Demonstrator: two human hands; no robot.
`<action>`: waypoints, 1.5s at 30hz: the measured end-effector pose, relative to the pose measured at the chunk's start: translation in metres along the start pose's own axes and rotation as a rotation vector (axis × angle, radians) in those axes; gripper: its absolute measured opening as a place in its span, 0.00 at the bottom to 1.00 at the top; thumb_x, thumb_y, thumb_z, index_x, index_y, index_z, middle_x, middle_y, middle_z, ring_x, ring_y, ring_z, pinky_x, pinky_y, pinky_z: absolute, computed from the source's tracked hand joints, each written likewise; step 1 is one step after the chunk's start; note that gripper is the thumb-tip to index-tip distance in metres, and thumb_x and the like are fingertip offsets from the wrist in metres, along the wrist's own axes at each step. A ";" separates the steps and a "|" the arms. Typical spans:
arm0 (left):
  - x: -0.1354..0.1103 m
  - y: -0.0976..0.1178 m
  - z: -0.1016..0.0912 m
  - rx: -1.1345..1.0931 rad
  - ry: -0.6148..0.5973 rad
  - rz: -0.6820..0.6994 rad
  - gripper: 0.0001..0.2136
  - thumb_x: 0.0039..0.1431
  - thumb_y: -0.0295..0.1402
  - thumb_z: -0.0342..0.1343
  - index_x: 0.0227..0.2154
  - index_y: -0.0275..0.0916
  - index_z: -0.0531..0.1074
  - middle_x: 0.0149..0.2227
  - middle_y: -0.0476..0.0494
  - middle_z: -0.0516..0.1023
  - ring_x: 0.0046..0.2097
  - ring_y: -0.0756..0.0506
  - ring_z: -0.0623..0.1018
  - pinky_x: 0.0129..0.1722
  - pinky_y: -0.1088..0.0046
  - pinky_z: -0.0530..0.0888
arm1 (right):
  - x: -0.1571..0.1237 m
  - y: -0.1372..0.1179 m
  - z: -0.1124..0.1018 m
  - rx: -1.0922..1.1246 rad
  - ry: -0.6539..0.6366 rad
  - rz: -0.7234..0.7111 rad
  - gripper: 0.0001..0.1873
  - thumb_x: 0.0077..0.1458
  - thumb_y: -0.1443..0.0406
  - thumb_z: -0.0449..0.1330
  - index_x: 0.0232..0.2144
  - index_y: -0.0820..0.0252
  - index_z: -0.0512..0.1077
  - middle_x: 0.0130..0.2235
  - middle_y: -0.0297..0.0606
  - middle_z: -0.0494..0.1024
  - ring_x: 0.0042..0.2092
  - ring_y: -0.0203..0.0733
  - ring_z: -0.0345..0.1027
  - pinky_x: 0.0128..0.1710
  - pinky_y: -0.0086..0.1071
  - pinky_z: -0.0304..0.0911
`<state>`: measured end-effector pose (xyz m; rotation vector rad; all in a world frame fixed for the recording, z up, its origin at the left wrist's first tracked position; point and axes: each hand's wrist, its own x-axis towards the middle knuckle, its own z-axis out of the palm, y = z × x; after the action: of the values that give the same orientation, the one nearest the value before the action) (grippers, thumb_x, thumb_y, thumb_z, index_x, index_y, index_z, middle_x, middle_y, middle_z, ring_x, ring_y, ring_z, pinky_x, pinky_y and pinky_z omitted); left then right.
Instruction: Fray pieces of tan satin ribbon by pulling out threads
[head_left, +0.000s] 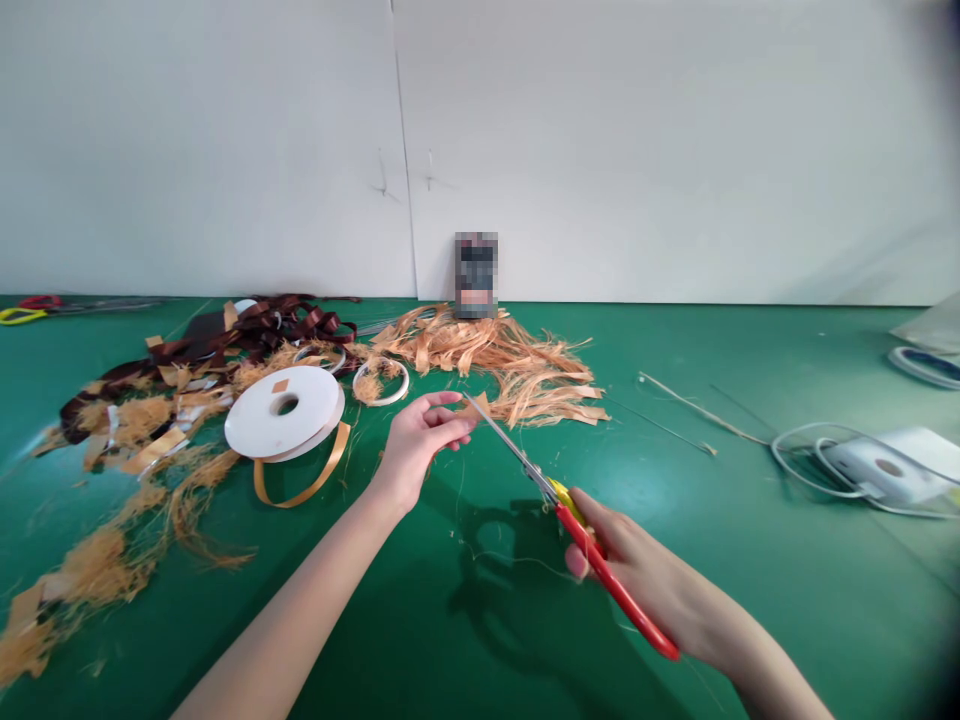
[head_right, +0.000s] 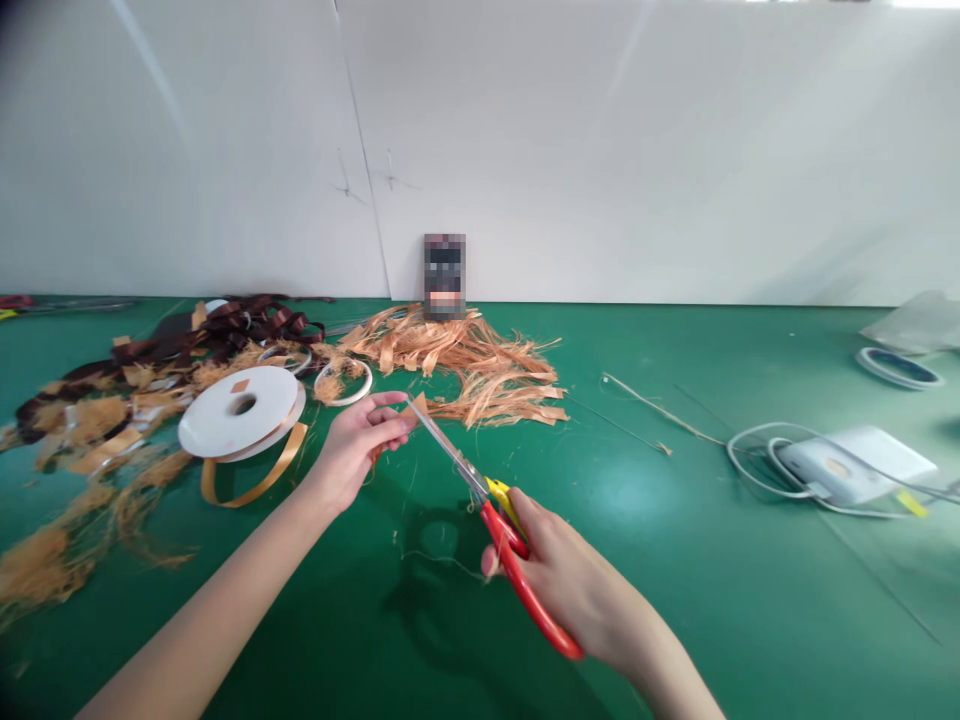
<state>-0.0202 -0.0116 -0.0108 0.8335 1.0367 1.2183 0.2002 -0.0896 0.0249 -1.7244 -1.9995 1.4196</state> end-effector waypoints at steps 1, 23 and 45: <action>0.000 0.000 0.000 0.008 -0.004 0.001 0.19 0.41 0.27 0.66 0.38 0.33 0.70 0.21 0.53 0.74 0.24 0.54 0.73 0.24 0.80 0.67 | 0.001 -0.001 0.000 0.007 -0.006 -0.011 0.08 0.59 0.63 0.47 0.29 0.56 0.62 0.32 0.33 0.73 0.32 0.36 0.64 0.32 0.28 0.60; 0.012 0.019 -0.023 -0.092 0.266 0.128 0.26 0.37 0.27 0.69 0.43 0.33 0.68 0.22 0.55 0.75 0.25 0.55 0.74 0.26 0.83 0.69 | 0.076 -0.028 -0.013 -0.059 0.098 -0.153 0.16 0.56 0.55 0.51 0.29 0.59 0.73 0.28 0.34 0.76 0.25 0.35 0.64 0.24 0.28 0.54; -0.001 0.000 -0.009 0.128 -0.151 -0.066 0.14 0.47 0.29 0.65 0.39 0.35 0.73 0.33 0.46 0.79 0.35 0.49 0.80 0.37 0.75 0.75 | 0.063 0.065 -0.058 -0.326 0.867 0.713 0.34 0.49 0.49 0.56 0.42 0.79 0.72 0.41 0.73 0.73 0.46 0.73 0.67 0.38 0.53 0.63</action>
<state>-0.0283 -0.0131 -0.0138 0.9678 1.0184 1.0259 0.2616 -0.0125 -0.0176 -2.7038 -1.2077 0.2418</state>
